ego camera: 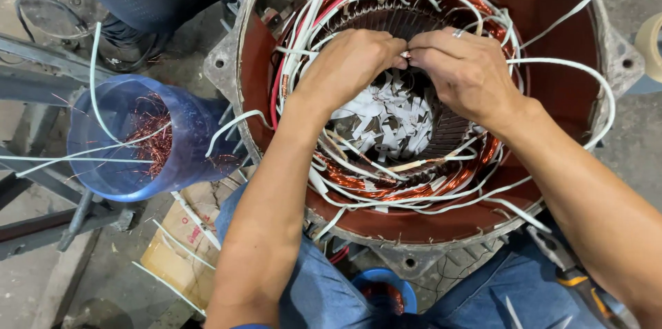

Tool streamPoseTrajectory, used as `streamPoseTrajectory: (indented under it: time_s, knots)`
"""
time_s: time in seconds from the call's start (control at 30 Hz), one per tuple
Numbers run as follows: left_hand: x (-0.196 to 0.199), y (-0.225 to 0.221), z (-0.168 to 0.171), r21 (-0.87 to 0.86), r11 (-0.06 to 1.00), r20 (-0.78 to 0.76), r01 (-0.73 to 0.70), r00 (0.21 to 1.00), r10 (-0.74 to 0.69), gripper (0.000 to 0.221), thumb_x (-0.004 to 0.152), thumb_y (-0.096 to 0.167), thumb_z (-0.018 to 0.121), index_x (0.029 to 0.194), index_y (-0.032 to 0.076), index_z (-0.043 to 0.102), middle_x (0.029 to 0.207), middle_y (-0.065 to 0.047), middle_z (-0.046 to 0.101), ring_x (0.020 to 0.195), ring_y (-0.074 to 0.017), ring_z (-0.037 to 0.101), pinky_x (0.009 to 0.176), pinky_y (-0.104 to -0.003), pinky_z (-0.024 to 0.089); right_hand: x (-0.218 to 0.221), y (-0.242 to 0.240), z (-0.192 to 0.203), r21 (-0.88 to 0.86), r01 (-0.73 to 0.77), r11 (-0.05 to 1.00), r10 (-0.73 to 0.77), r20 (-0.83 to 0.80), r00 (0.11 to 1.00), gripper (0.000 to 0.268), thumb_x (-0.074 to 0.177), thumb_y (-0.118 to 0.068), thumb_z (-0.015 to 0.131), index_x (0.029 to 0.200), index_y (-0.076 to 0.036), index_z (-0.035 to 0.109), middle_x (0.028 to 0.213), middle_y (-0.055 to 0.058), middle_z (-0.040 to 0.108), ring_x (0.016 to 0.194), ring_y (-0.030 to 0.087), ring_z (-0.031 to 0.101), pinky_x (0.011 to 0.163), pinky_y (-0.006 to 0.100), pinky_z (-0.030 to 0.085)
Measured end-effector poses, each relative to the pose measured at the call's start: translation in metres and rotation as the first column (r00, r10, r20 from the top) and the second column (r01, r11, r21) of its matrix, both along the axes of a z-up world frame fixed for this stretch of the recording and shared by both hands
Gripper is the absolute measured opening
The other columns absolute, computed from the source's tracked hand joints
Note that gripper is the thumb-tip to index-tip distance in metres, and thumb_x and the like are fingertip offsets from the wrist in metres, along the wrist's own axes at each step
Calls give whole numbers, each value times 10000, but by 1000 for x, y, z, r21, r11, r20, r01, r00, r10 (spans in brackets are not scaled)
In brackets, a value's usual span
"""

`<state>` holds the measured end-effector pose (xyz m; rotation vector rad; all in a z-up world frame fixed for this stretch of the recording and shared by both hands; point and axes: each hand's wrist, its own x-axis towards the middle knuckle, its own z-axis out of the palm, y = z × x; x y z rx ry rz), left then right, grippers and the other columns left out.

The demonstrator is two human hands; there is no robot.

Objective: Organizing and connecting copper windings inside an electric motor stator using pliers

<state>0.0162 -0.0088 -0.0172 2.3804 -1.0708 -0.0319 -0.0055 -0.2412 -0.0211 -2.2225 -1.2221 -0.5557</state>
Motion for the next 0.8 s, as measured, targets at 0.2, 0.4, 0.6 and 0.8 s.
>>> streamPoseTrajectory:
  time_s: [0.2, 0.4, 0.6, 0.8]
  knots:
    - [-3, -2, 1, -81, 995, 48, -57, 997, 61, 216, 1074, 193, 723, 1051, -13, 785, 879, -143, 796, 691, -319, 783, 635, -465, 697, 5, -8, -8, -162, 205, 965, -166, 224, 960, 243, 1049, 148, 655, 991, -84, 699, 1138, 37, 787, 682, 141, 595, 458, 273, 399]
    - [-12, 10, 0, -204, 969, 64, -142, 985, 158, 231, 1064, 185, 752, 1220, 16, 775, 1100, -151, 849, 894, -281, 854, 857, -413, 735, 2, -6, -1, -166, 237, 957, -184, 286, 940, 198, 1164, -183, 847, 1185, -14, 745, 1112, 118, 732, 766, 214, 687, 553, 325, 509]
    - [-12, -1, -7, -304, 947, 138, -99, 979, 147, 67, 1054, 105, 733, 1118, 91, 718, 1003, -66, 797, 740, -241, 778, 669, -439, 691, 0, -6, 4, -157, 326, 932, -232, 430, 872, 84, 1214, -164, 766, 1135, -155, 789, 1074, -44, 784, 740, 138, 612, 530, 283, 353]
    - [-14, -11, -10, -153, 977, 152, -146, 974, 170, 493, 919, -247, 476, 1201, 14, 785, 1149, -151, 823, 914, -340, 830, 750, -501, 743, 5, -4, -5, -79, 358, 931, -363, -72, 929, 131, 1118, -51, 860, 1007, -106, 817, 876, -7, 723, 687, 127, 620, 513, 323, 395]
